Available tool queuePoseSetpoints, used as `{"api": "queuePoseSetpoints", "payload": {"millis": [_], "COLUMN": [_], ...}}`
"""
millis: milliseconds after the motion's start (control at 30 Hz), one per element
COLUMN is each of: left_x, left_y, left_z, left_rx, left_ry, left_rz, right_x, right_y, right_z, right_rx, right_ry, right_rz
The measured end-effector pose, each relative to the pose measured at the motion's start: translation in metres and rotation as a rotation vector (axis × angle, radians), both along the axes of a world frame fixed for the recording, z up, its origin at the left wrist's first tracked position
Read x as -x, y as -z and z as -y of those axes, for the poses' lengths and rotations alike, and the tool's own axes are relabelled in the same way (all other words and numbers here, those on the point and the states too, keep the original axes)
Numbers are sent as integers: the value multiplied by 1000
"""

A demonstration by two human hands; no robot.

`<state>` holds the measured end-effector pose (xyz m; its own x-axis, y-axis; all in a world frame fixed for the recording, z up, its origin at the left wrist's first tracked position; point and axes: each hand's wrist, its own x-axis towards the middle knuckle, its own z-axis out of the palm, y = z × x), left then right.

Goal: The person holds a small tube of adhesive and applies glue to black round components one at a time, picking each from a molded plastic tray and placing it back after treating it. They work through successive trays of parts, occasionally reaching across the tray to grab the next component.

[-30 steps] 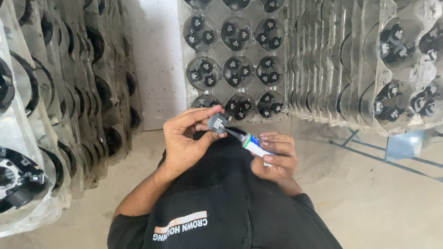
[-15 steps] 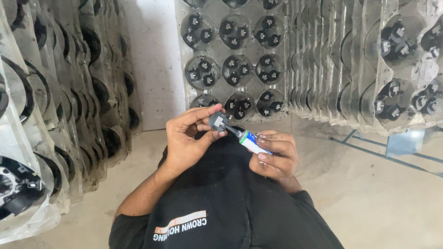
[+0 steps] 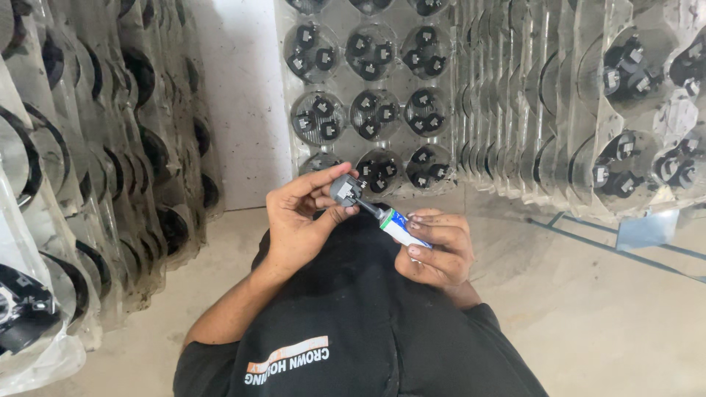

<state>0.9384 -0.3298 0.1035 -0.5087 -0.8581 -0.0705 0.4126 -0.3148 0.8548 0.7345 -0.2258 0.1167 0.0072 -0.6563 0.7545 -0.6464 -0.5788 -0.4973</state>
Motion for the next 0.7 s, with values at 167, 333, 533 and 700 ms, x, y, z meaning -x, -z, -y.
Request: {"api": "queuePoseSetpoints", "payload": {"millis": [167,333,533,700], "left_x": [10,13,8,9], "left_y": [9,13,14,18], "left_z": [-8,-12,-14,-16], "left_rx": [-140,-194,-178,-171], "left_ry": [4,76,186,182], "left_rz": [-115,-229,-254,-273], "right_x": [-1,-17,-16,-6], "right_y": [-4,1,7,5], "right_z": [4,5,4,1], "right_rx": [-14,1,60,-10], "right_ry": [21,190,209,119], "right_rz": [-12,133,196,93]}}
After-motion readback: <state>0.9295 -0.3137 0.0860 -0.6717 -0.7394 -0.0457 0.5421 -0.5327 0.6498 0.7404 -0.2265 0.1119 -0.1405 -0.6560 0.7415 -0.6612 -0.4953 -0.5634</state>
